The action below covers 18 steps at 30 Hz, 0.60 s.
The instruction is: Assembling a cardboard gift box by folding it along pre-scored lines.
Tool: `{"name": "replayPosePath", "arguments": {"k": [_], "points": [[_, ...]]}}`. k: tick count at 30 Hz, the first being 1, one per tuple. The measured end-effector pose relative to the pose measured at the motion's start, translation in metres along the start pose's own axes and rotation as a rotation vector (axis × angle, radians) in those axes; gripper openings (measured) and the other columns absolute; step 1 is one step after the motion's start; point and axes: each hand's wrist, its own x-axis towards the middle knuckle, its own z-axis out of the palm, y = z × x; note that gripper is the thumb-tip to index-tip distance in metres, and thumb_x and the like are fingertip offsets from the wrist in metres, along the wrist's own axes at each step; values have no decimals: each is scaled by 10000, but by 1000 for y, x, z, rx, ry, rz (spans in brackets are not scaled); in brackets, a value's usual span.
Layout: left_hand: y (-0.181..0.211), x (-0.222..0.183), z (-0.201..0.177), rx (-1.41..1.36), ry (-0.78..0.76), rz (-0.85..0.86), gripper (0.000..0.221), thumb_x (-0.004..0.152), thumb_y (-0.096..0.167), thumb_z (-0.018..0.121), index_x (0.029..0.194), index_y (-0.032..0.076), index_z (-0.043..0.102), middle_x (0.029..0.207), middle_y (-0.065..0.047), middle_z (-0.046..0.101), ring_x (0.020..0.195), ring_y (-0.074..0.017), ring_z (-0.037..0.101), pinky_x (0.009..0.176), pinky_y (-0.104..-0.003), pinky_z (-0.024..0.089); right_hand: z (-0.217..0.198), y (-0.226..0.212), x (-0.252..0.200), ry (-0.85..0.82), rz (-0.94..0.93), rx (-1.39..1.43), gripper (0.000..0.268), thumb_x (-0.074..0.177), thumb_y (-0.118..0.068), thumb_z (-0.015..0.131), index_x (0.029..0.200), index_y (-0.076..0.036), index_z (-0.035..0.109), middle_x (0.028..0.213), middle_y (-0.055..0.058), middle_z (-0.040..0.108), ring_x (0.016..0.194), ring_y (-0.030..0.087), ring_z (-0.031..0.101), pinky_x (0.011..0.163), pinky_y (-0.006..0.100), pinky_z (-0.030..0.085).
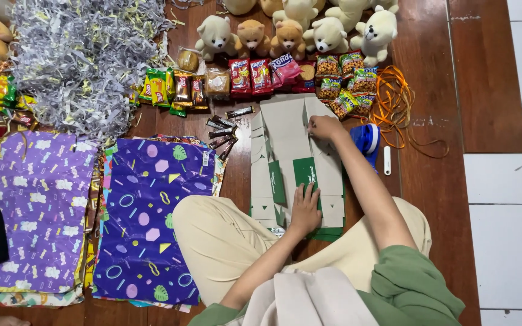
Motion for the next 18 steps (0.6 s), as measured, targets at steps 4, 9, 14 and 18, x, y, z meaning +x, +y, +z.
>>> {"name": "replayPosePath", "arguments": {"k": [4, 9, 14, 18], "points": [[2, 23, 28, -7, 174, -38, 570, 926, 245, 408, 1466, 73, 468, 1629, -129, 303, 1507, -393, 143, 1277, -495, 15, 31, -24, -7, 174, 61, -90, 370, 1018, -403, 536, 1147, -87, 678, 1075, 210, 762, 1069, 406, 708, 1045, 515, 354], [-14, 66, 63, 85, 888, 30, 287, 950, 315, 562, 1094, 72, 615, 1285, -169, 565, 1184, -430, 465, 1136, -620, 335, 90, -35, 2, 922, -7, -183, 374, 1107, -359, 382, 922, -129, 612, 752, 57, 590, 734, 288, 645, 694, 425, 443], [-14, 51, 46, 57, 852, 18, 470, 944, 286, 572, 1327, 21, 508, 1423, -200, 436, 1313, -417, 390, 1191, -529, 306, 105, -37, -2, 1028, -183, -264, 287, 1082, -385, 457, 1038, -107, 509, 1030, 102, 510, 1002, 308, 548, 819, 432, 439], [-2, 38, 5, 16, 547, -22, 631, 1052, 313, 356, 1548, -73, 291, 1650, -261, 224, 1540, -369, 189, 1269, -458, 118, 76, -60, -32, 884, -360, -34, 368, 1138, -361, 337, 1289, -27, 314, 1625, 277, 283, 1456, 418, 362, 1171, 509, 328]]}}
